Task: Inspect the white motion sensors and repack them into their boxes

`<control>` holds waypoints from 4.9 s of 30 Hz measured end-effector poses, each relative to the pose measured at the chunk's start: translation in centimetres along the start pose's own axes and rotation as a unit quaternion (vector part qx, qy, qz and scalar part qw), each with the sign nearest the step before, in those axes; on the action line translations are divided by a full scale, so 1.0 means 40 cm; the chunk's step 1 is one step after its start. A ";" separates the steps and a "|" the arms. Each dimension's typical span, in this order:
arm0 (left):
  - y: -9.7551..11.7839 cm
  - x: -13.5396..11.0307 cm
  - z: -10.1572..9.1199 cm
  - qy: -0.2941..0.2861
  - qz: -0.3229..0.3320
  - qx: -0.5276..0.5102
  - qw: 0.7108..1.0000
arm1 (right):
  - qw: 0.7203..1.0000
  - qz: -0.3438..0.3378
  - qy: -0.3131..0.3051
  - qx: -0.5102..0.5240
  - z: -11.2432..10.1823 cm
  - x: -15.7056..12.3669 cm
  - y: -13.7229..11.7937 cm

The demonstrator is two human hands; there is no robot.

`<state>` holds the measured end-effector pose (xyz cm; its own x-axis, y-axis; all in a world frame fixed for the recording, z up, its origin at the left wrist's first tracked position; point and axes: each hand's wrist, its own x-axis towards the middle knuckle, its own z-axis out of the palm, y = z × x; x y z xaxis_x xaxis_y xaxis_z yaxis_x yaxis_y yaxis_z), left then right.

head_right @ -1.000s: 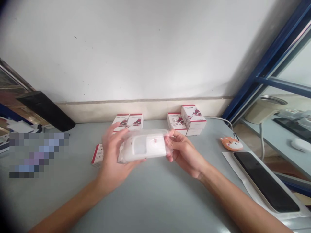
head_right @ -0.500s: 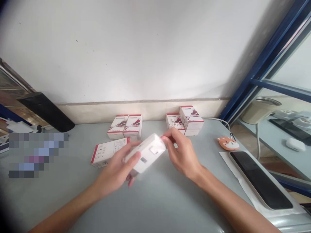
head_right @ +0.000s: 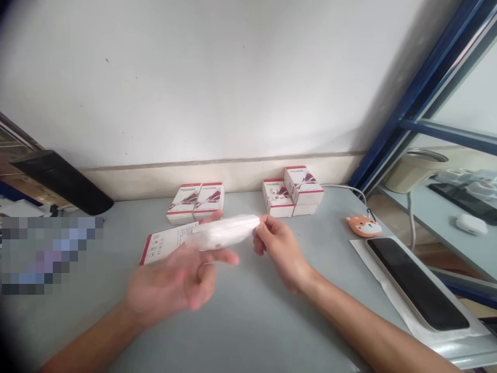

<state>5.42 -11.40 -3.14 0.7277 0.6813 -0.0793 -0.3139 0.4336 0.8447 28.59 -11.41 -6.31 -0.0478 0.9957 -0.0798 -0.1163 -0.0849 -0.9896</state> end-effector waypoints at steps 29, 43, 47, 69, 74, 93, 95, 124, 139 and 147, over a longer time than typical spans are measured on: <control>0.049 0.027 -0.009 0.235 0.058 0.553 0.797 | 0.949 -0.179 -0.242 -0.092 0.012 -0.033 -0.011; 0.043 0.009 -0.077 0.184 0.007 0.803 0.567 | 0.973 -0.197 0.014 -0.120 -0.008 0.003 -0.024; -0.016 0.053 -0.015 0.221 0.149 0.807 0.527 | 0.944 -0.261 0.110 -0.170 0.004 -0.010 -0.034; -0.173 0.119 0.020 0.353 0.406 0.398 0.743 | 0.751 -0.483 0.054 -0.446 0.010 -0.061 -0.022; -0.174 0.102 0.024 0.326 0.373 0.430 0.755 | 0.706 -0.535 0.075 -0.457 0.004 -0.056 -0.035; -0.029 -0.028 -0.040 0.129 0.210 0.672 0.698 | 0.802 -0.469 -0.016 -0.369 -0.006 -0.037 -0.040; -0.037 -0.025 -0.063 0.140 0.264 0.654 0.695 | 0.822 -0.457 -0.011 -0.340 -0.005 -0.034 -0.032; -0.027 0.001 -0.063 0.084 0.301 0.597 0.739 | 0.734 -0.549 0.004 -0.400 -0.079 0.004 -0.073; -0.100 0.017 -0.087 0.231 0.390 0.544 0.706 | 0.619 -0.272 0.095 -0.731 -0.160 0.142 -0.032; -0.099 0.012 -0.079 0.189 0.362 0.531 0.743 | 0.721 -0.518 0.145 -0.437 -0.004 -0.088 -0.219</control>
<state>5.08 -10.91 -8.19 0.3167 0.7131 0.6255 0.2639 -0.6996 0.6640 29.92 -14.16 2.61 -0.1590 0.4847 0.8601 0.7351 0.6396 -0.2245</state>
